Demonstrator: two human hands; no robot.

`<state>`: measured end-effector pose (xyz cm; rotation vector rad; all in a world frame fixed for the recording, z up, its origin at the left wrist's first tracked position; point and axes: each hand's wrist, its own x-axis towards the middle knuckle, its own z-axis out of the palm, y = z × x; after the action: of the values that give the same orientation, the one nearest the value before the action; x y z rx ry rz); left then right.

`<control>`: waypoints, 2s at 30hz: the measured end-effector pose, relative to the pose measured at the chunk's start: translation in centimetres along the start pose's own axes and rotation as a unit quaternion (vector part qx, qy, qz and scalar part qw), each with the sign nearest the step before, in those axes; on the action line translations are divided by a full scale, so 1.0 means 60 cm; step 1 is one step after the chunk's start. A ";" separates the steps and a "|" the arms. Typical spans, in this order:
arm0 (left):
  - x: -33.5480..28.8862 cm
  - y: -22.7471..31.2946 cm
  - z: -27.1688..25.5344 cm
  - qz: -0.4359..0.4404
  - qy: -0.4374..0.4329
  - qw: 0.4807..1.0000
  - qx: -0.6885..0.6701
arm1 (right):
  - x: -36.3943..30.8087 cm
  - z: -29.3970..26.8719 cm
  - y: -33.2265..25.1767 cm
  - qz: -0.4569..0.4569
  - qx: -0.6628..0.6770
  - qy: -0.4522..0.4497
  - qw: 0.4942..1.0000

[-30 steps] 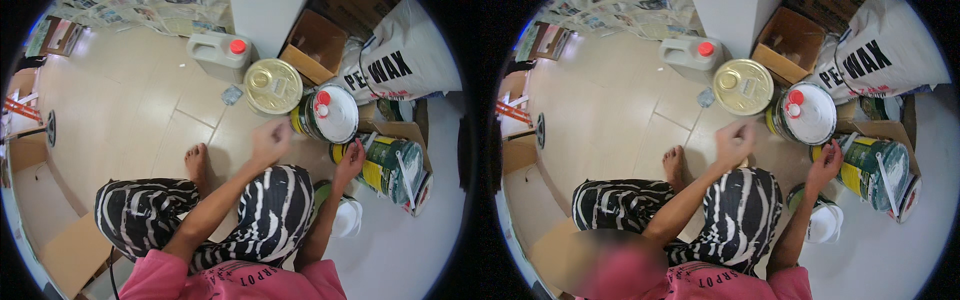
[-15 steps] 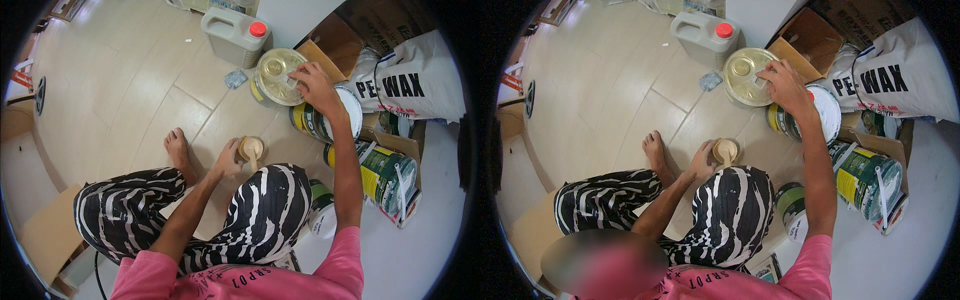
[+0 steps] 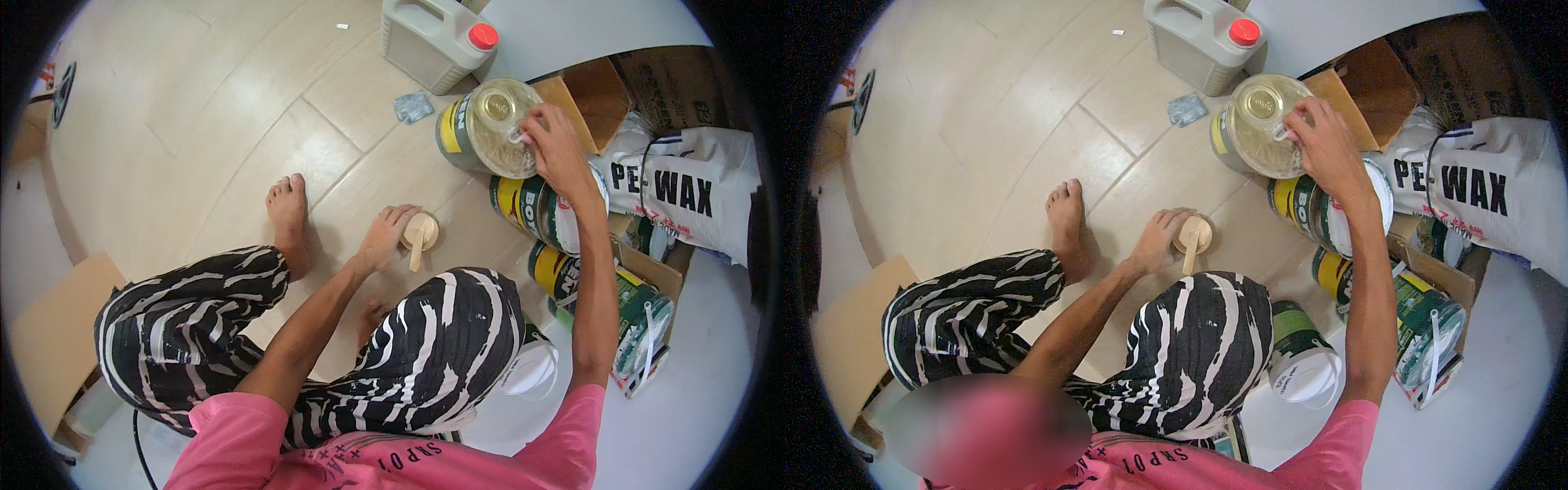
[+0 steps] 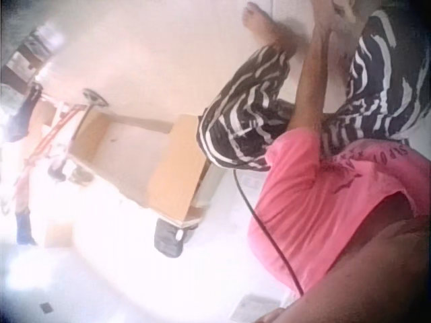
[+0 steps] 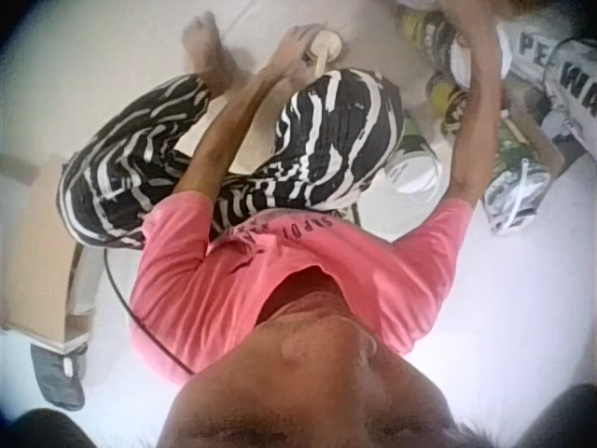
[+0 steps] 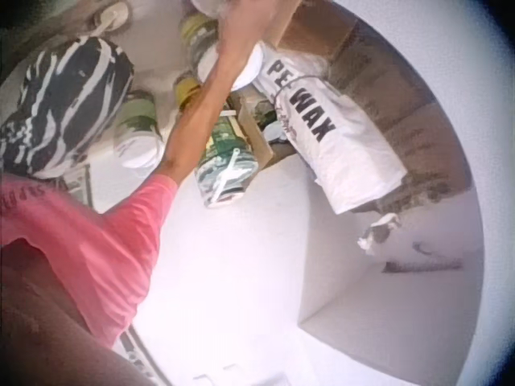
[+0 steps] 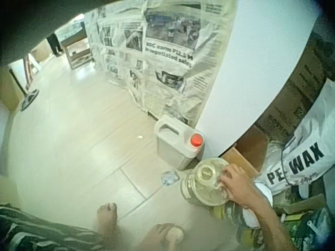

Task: The person scoops a beige substance from a large can into a smaller container using a wooden stick, then stirs the mixture repeatedly. The person sits on the floor surrounded by paint cans and construction materials.

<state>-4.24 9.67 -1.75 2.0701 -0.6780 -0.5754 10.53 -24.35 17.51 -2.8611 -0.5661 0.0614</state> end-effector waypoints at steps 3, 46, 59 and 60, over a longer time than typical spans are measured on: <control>0.003 -0.002 0.010 -0.012 0.028 0.999 -0.014 | 0.010 0.003 -0.010 -0.024 -0.004 -0.050 0.998; 0.016 -0.022 -0.211 -0.203 0.247 0.942 -0.107 | 0.099 0.086 -0.294 0.241 -0.007 0.070 0.968; 0.038 -0.055 -0.187 -0.157 0.258 0.950 -0.080 | 0.138 0.115 -0.317 0.190 -0.079 0.074 0.976; 0.040 -0.058 -0.188 -0.158 0.260 0.949 -0.083 | 0.142 0.118 -0.319 0.184 -0.087 0.073 0.976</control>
<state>5.36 16.40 0.88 2.0568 0.0102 -0.2252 10.72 -2.41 14.96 -3.0679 -0.0093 -0.1432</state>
